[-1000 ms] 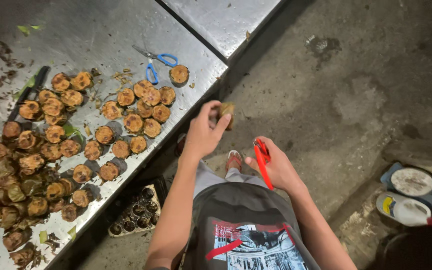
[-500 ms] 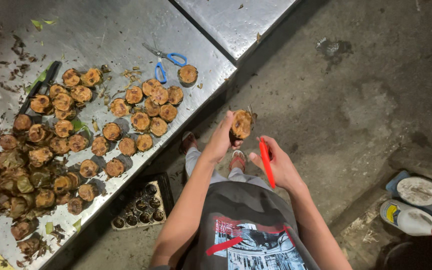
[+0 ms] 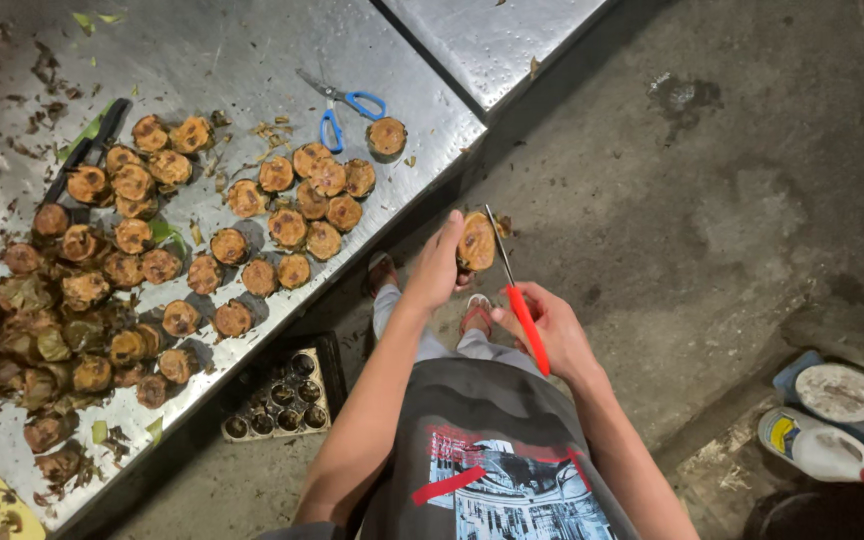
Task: The person trims the stems of figs using red-handled scissors and places them into clear plastic containers. The person repeatedly picks up figs, cuts the stems, and arranges them in containers on a yellow table.
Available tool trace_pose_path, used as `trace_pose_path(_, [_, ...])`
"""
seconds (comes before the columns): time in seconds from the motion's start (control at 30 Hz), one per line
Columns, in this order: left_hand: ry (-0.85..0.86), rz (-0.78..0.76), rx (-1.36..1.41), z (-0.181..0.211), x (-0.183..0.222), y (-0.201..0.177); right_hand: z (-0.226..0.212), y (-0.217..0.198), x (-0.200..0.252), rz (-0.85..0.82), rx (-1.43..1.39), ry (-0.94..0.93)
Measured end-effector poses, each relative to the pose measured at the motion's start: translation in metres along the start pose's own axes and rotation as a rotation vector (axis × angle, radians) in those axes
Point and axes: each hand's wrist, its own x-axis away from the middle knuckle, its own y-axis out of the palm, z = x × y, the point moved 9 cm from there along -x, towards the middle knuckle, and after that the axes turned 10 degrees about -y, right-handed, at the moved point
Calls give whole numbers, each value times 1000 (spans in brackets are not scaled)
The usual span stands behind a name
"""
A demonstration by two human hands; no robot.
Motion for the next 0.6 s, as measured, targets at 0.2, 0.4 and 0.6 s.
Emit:
trace_pose_path(0.2, [99, -65, -381, 18, 1, -19, 25, 1, 2, -14, 47, 99])
trace_pose_path(0.4, [90, 79, -453, 14, 11, -76, 38, -4, 7, 5, 20, 158])
trace_pose_path(0.6, [133, 598, -646, 2, -2, -224, 58, -12, 5, 44, 107, 227])
